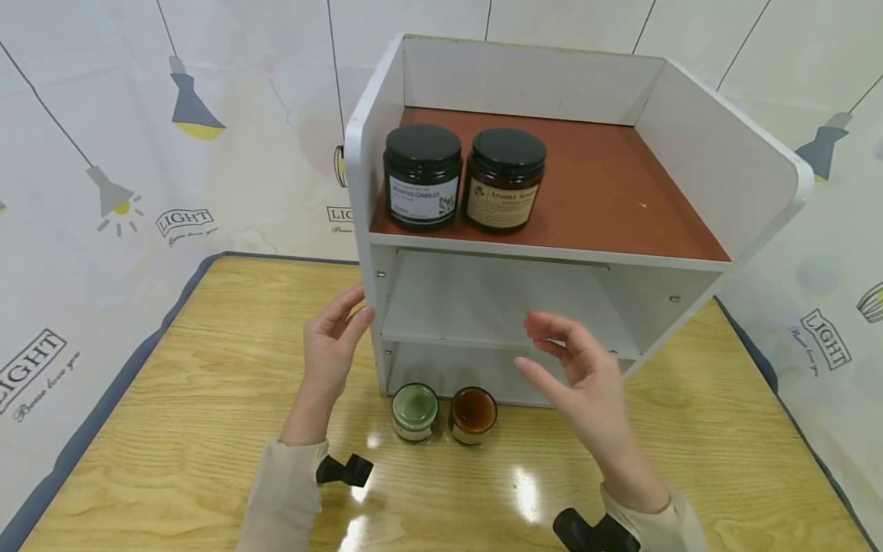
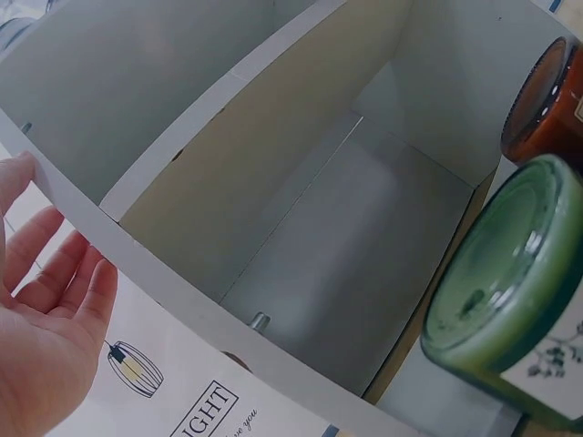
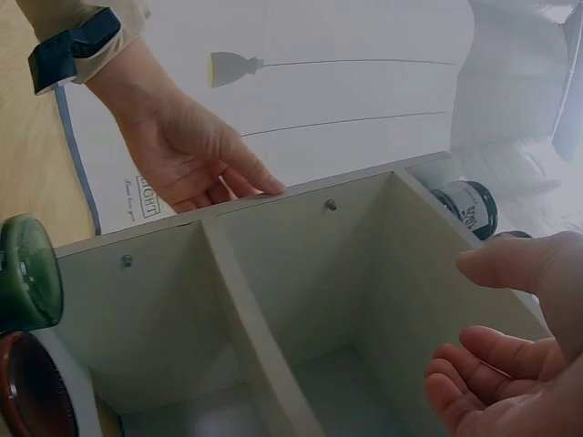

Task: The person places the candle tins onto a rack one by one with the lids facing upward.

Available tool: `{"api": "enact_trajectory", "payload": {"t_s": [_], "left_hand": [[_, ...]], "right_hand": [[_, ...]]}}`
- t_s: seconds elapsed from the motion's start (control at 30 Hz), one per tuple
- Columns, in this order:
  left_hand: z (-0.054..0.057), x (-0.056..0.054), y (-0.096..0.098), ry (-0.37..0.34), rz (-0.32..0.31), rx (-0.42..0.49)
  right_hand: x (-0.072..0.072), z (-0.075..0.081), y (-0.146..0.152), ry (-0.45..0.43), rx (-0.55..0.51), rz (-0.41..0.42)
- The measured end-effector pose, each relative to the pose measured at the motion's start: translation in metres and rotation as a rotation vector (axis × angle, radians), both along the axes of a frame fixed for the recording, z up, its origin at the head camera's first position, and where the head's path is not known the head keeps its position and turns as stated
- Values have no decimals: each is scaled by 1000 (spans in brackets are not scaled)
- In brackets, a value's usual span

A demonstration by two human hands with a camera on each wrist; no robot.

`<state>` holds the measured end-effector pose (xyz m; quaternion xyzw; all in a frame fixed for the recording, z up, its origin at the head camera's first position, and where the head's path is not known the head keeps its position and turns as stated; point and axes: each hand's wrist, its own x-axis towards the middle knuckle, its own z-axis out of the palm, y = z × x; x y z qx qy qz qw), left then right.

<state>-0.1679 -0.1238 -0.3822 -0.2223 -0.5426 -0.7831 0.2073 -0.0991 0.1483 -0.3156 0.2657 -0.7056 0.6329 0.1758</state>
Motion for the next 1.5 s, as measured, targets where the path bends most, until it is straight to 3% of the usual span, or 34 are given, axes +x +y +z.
{"api": "enact_trajectory", "payload": {"t_s": [0.57,0.83,1.5], "left_hand": [[0,0,0,4,-3,9],[1,0,0,4,-1,8],[-1,-1,0,12,-8,13]], "right_hand": [[5,-30,0,-59,51,-22],[10,-41,0,-44,49,3],[13,-70,-1,-74,165,25]]}}
